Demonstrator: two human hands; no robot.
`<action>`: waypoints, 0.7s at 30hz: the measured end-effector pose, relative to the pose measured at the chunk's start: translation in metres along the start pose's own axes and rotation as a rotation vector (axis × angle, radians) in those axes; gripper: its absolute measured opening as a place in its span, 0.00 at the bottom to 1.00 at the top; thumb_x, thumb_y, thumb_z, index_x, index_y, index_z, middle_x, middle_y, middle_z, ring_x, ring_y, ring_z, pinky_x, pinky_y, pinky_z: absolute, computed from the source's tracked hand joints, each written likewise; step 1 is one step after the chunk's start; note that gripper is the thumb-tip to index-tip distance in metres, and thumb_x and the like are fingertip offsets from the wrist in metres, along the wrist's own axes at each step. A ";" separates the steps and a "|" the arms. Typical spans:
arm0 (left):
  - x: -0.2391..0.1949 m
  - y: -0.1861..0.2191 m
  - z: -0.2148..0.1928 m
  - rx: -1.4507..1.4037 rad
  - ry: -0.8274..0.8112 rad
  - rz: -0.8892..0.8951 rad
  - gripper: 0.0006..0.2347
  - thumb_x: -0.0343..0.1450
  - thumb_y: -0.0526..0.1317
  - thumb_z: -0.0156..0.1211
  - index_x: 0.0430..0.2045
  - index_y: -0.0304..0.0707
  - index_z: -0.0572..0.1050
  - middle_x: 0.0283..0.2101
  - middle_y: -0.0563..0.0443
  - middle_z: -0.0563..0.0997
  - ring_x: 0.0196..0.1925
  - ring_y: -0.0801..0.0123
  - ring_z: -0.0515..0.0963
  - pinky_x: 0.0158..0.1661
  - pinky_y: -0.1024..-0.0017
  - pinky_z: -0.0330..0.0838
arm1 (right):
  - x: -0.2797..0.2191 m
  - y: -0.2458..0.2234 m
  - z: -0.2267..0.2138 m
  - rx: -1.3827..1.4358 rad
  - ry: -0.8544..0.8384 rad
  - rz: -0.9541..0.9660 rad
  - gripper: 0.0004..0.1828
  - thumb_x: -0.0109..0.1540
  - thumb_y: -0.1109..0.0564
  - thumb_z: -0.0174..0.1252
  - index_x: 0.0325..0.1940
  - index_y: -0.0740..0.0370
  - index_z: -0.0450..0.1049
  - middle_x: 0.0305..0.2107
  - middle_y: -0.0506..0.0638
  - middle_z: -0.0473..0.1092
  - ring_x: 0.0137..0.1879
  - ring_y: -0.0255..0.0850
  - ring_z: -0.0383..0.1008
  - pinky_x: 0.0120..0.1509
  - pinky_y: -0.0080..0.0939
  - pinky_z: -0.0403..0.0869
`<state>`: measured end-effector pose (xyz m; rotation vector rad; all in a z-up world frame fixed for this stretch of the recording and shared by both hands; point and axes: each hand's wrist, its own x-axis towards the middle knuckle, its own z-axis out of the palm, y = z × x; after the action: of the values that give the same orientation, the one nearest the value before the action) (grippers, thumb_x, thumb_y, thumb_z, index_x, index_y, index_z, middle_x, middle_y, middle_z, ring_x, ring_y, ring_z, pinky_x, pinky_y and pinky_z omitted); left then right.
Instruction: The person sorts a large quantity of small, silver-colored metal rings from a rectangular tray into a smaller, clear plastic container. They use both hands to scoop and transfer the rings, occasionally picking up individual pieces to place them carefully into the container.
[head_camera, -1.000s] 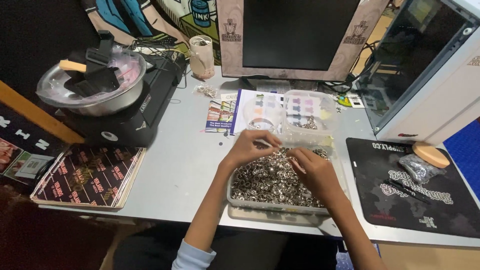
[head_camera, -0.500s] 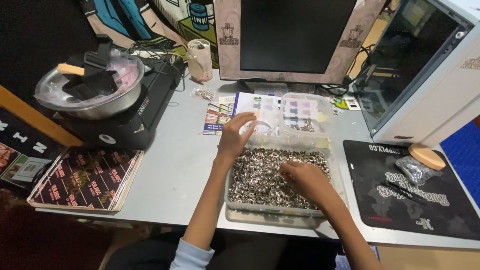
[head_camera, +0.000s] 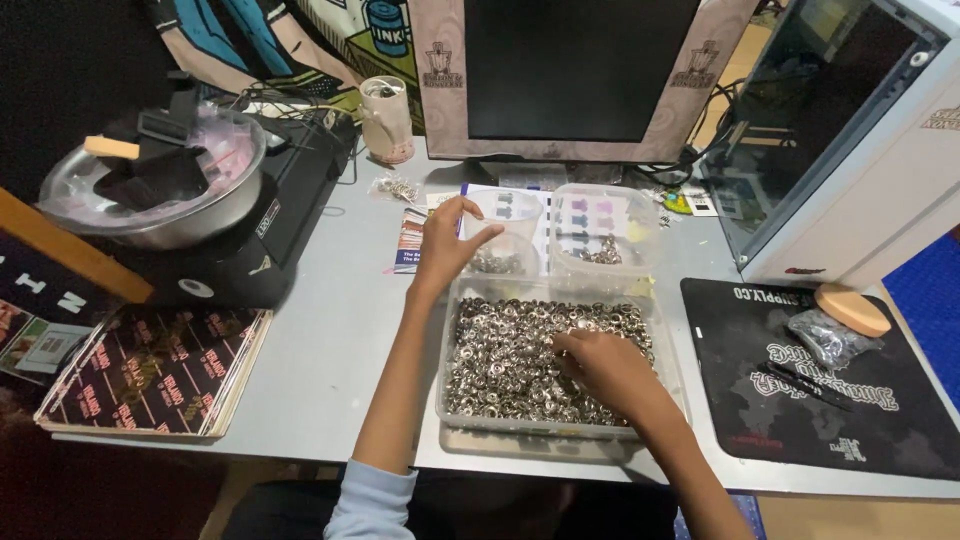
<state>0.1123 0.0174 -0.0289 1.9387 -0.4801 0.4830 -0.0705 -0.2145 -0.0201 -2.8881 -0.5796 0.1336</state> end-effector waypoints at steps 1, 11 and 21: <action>0.002 0.001 -0.001 -0.002 -0.002 0.002 0.14 0.63 0.46 0.76 0.29 0.43 0.74 0.42 0.43 0.79 0.52 0.41 0.79 0.52 0.53 0.73 | 0.001 0.003 0.006 -0.001 0.001 0.003 0.16 0.62 0.58 0.56 0.54 0.52 0.75 0.40 0.55 0.79 0.46 0.53 0.81 0.49 0.52 0.78; -0.003 0.031 -0.020 -0.093 -0.038 -0.098 0.12 0.61 0.40 0.76 0.28 0.39 0.76 0.53 0.29 0.75 0.56 0.29 0.72 0.52 0.54 0.75 | 0.010 0.024 0.030 0.001 -0.012 -0.005 0.15 0.62 0.59 0.55 0.54 0.54 0.75 0.38 0.56 0.79 0.43 0.54 0.82 0.45 0.51 0.79; -0.008 0.007 -0.021 -0.114 -0.038 0.013 0.12 0.57 0.35 0.79 0.24 0.36 0.77 0.58 0.35 0.67 0.61 0.34 0.71 0.54 0.57 0.76 | 0.011 0.019 0.026 0.004 -0.037 0.004 0.16 0.62 0.62 0.55 0.54 0.54 0.76 0.37 0.55 0.79 0.43 0.50 0.82 0.44 0.44 0.79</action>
<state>0.0992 0.0347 -0.0201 1.8385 -0.5341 0.4185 -0.0570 -0.2227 -0.0501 -2.8890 -0.5793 0.1885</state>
